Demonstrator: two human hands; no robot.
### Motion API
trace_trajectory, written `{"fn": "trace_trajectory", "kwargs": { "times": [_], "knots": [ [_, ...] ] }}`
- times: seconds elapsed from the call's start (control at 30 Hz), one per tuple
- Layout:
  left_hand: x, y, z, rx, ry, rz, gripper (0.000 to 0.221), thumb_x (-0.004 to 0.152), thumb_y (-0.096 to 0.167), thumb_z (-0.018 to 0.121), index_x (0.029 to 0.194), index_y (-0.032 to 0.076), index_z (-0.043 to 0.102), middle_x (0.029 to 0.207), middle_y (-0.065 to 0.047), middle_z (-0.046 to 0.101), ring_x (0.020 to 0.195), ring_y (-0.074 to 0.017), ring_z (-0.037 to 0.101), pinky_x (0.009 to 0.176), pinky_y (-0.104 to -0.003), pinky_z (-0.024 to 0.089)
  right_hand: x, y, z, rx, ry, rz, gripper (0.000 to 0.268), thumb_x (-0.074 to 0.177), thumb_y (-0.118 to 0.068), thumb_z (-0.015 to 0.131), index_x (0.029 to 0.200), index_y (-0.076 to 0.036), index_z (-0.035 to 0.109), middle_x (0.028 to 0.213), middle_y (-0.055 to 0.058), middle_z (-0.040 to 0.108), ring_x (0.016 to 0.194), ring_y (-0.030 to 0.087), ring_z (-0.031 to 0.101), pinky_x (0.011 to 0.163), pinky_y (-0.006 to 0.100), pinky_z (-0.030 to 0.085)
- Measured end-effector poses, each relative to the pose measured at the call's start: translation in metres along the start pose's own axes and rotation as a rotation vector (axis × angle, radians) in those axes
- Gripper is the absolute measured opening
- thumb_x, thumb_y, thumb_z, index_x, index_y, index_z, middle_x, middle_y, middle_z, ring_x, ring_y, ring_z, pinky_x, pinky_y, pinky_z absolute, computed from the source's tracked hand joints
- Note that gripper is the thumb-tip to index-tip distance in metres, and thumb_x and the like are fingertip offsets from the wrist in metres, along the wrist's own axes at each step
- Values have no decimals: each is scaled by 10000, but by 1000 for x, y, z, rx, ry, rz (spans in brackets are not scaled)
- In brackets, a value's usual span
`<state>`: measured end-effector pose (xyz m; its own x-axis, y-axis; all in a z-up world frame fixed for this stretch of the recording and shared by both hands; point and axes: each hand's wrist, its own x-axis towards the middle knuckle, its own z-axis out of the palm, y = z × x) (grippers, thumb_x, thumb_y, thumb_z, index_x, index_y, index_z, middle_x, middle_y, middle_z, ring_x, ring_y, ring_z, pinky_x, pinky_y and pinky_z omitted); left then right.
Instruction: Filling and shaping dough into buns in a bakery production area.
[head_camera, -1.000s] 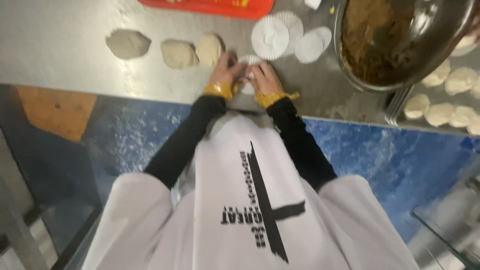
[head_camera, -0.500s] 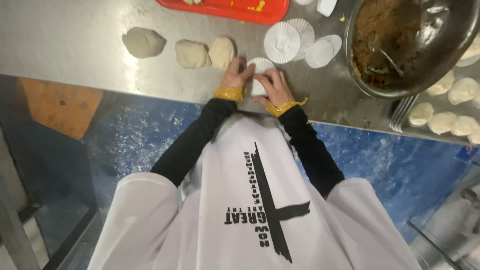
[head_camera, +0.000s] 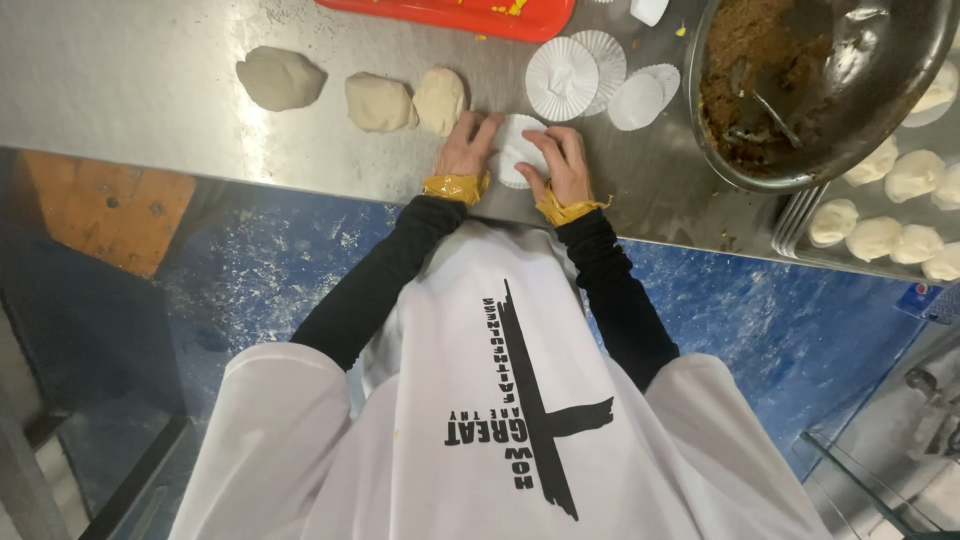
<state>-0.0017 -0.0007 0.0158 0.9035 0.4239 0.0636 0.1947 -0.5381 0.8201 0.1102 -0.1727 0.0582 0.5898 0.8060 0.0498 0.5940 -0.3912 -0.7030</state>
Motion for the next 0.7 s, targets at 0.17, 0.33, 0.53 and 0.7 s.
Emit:
{"fn": "trace_trajectory", "kwargs": {
  "times": [0.17, 0.33, 0.53, 0.7],
  "knots": [
    [-6, -12, 10, 29, -41, 37, 323, 884, 2, 716, 1183, 122, 694, 1061, -139, 573, 972, -332, 632, 818, -424, 546, 16, -12, -14, -22, -58, -32, 647, 819, -195, 918, 1368, -51, 608, 1264, 157, 541, 1150, 351, 545, 1006, 429, 497],
    [-6, -7, 6, 14, -8, 69, 300, 885, 43, 734, 1178, 102, 708, 1024, -125, 570, 923, -322, 623, 777, -434, 538, 14, -8, -17, -31, -77, -51, 785, 743, -254, 949, 1400, -29, 584, 1314, 159, 540, 1174, 360, 537, 1031, 436, 485],
    [-9, -1, 3, -12, -27, 27, 339, 898, 11, 741, 1224, 101, 707, 1032, -122, 577, 893, -302, 632, 757, -421, 536, 5, -15, -23, -9, 83, -57, 653, 770, -247, 964, 1302, -49, 640, 1270, 148, 580, 1163, 349, 552, 1012, 429, 491],
    [-16, 6, -11, -2, 9, 18, 349, 903, 28, 732, 1246, 76, 690, 1034, -126, 573, 922, -314, 639, 781, -414, 539, 2, -26, -26, -25, 113, -32, 466, 854, -150, 905, 1253, -64, 680, 1213, 138, 586, 1127, 337, 567, 991, 423, 506]
  ]
}}
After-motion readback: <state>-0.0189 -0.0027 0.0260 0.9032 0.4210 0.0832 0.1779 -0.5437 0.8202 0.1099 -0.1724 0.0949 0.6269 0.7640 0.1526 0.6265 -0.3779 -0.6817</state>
